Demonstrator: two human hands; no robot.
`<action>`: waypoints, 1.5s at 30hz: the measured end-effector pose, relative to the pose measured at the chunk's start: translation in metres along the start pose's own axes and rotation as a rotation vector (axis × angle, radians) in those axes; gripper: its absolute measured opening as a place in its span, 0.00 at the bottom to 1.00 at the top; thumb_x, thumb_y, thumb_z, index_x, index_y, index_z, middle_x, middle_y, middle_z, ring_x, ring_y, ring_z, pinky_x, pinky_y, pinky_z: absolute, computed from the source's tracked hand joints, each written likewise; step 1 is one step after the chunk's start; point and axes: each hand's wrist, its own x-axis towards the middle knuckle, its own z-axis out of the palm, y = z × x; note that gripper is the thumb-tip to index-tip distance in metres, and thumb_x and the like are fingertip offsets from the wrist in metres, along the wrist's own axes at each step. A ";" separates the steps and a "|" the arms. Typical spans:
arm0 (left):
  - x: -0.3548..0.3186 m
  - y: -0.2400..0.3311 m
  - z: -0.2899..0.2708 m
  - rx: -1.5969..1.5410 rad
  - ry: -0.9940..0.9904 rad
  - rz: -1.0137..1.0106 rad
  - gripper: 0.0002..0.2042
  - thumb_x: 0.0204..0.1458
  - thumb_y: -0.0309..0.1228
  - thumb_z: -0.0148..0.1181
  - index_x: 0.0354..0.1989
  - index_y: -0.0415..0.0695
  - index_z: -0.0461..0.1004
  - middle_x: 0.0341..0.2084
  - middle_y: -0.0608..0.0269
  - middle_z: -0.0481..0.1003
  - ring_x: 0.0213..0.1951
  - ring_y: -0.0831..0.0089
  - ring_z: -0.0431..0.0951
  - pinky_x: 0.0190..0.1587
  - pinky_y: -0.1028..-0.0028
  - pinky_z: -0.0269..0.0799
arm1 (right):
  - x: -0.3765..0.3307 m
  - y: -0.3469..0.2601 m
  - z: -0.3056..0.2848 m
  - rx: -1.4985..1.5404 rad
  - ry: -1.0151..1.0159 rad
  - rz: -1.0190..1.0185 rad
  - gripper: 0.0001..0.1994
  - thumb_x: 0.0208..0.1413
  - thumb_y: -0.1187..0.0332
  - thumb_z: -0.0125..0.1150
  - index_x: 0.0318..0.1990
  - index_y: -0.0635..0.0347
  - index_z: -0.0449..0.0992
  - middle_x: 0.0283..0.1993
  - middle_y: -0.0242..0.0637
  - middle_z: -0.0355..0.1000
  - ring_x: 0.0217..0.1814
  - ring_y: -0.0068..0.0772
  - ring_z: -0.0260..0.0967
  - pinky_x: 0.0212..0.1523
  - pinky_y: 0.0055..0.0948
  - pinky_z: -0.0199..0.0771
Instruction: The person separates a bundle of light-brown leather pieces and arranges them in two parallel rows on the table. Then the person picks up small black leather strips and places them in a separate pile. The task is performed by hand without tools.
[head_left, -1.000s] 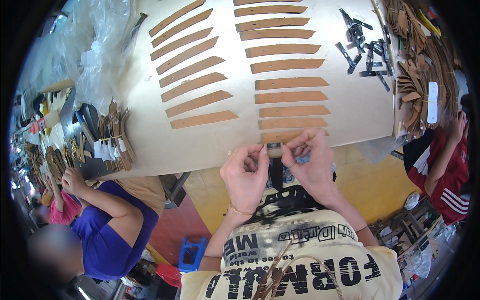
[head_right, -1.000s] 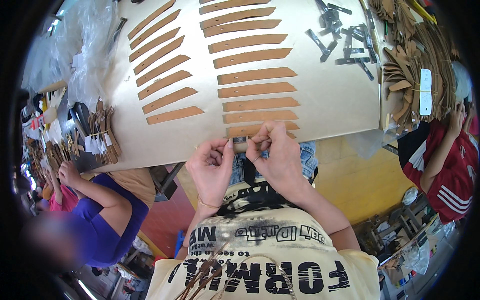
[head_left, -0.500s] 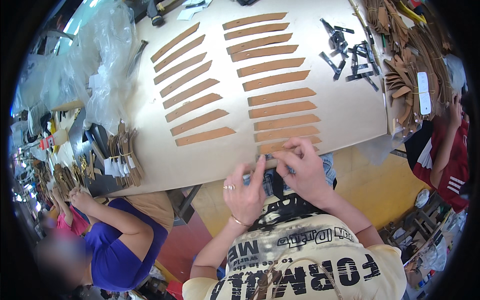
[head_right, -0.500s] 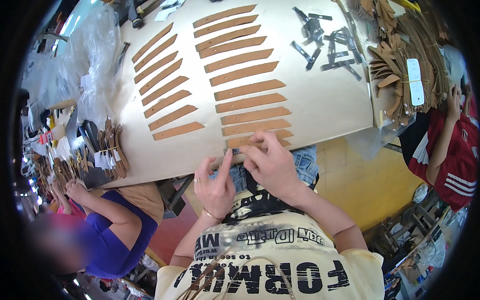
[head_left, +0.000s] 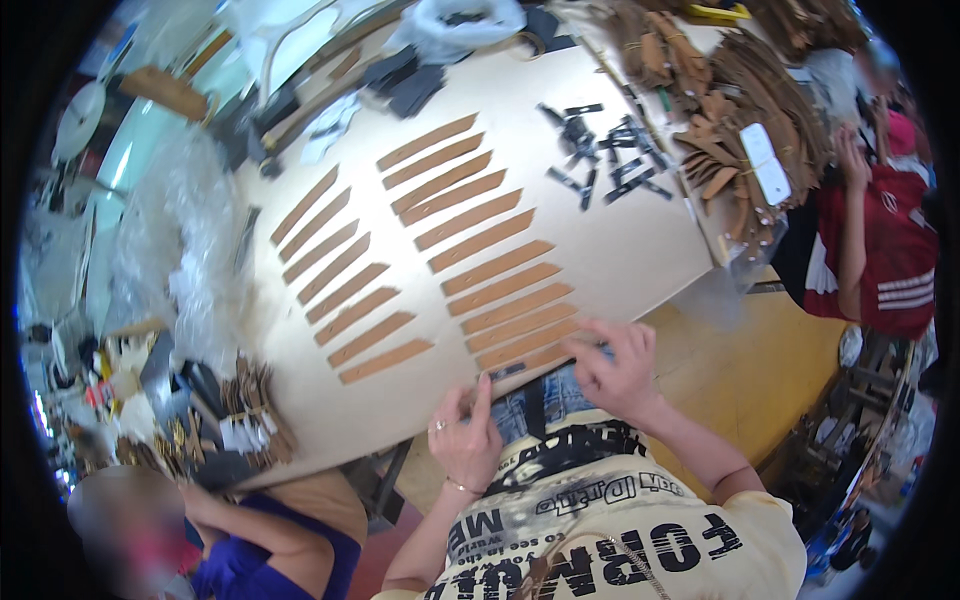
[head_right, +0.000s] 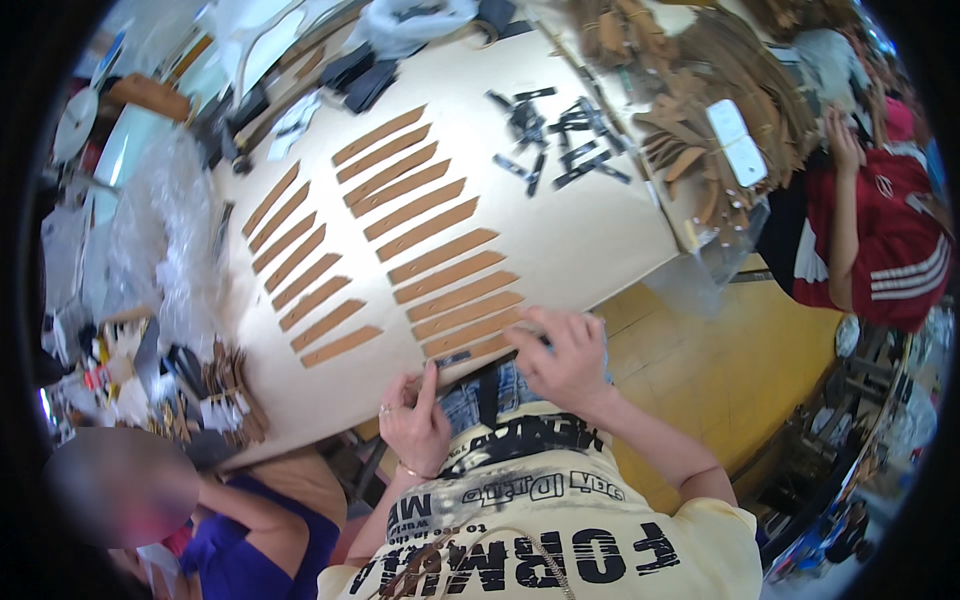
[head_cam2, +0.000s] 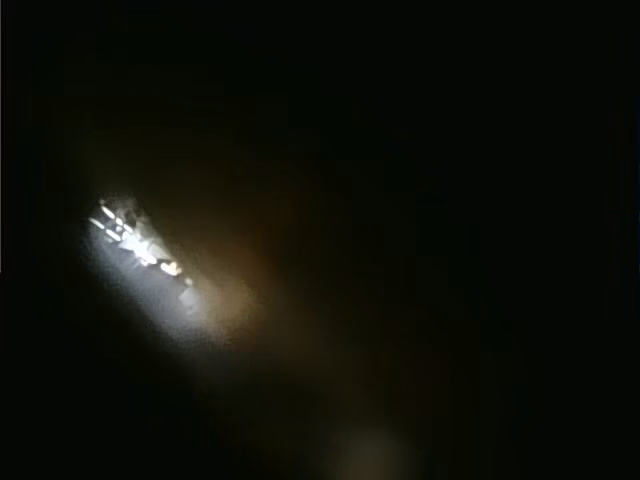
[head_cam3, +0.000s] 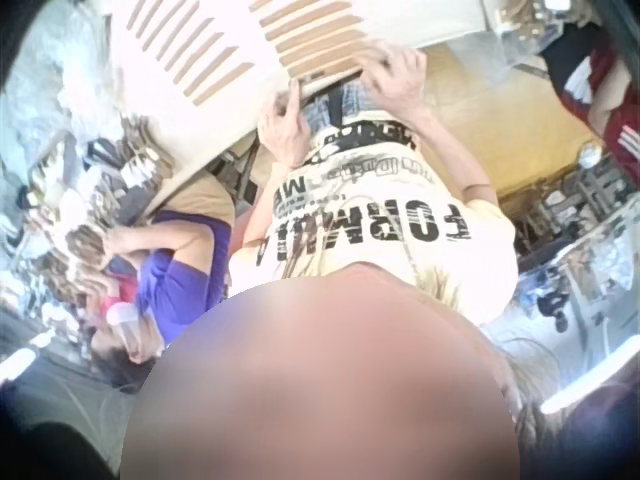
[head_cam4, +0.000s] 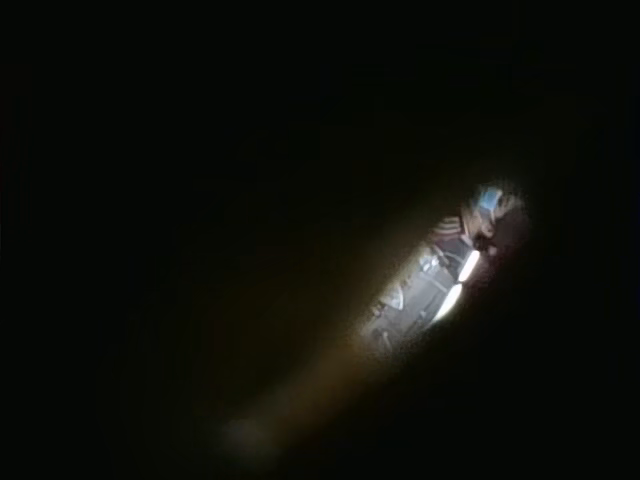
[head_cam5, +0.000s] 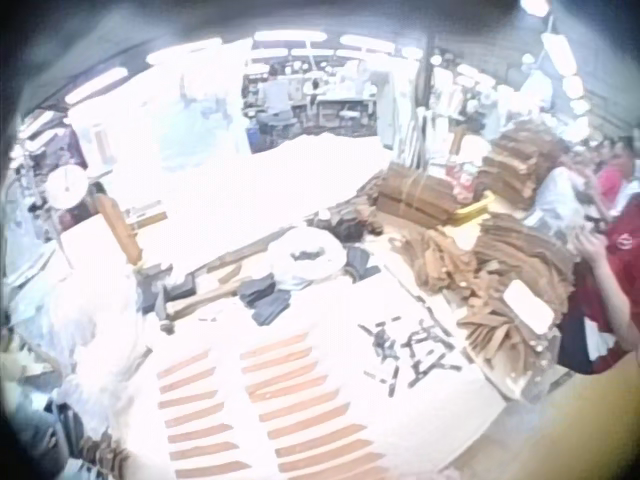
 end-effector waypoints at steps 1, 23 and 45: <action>-0.001 -0.002 -0.002 -0.038 -0.017 -0.008 0.28 0.41 0.19 0.59 0.54 0.55 0.78 0.40 0.60 0.74 0.34 0.65 0.75 0.38 0.65 0.70 | 0.004 0.008 -0.003 0.064 0.026 0.088 0.13 0.48 0.73 0.62 0.43 0.50 0.80 0.47 0.29 0.74 0.42 0.29 0.69 0.42 0.32 0.61; 0.073 -0.013 -0.011 -0.361 0.202 0.253 0.20 0.46 0.14 0.57 0.50 0.42 0.75 0.42 0.52 0.69 0.38 0.64 0.73 0.42 0.69 0.70 | 0.089 0.108 0.020 -0.267 0.198 0.140 0.07 0.52 0.66 0.66 0.36 0.57 0.78 0.35 0.32 0.74 0.38 0.35 0.72 0.40 0.33 0.67; 0.185 0.100 0.058 -1.295 -0.205 -0.219 0.07 0.52 0.19 0.63 0.39 0.33 0.76 0.32 0.61 0.79 0.35 0.78 0.79 0.39 0.77 0.74 | 0.094 0.044 0.011 1.154 0.417 0.612 0.09 0.69 0.68 0.50 0.40 0.64 0.72 0.44 0.31 0.70 0.39 0.16 0.63 0.41 0.20 0.65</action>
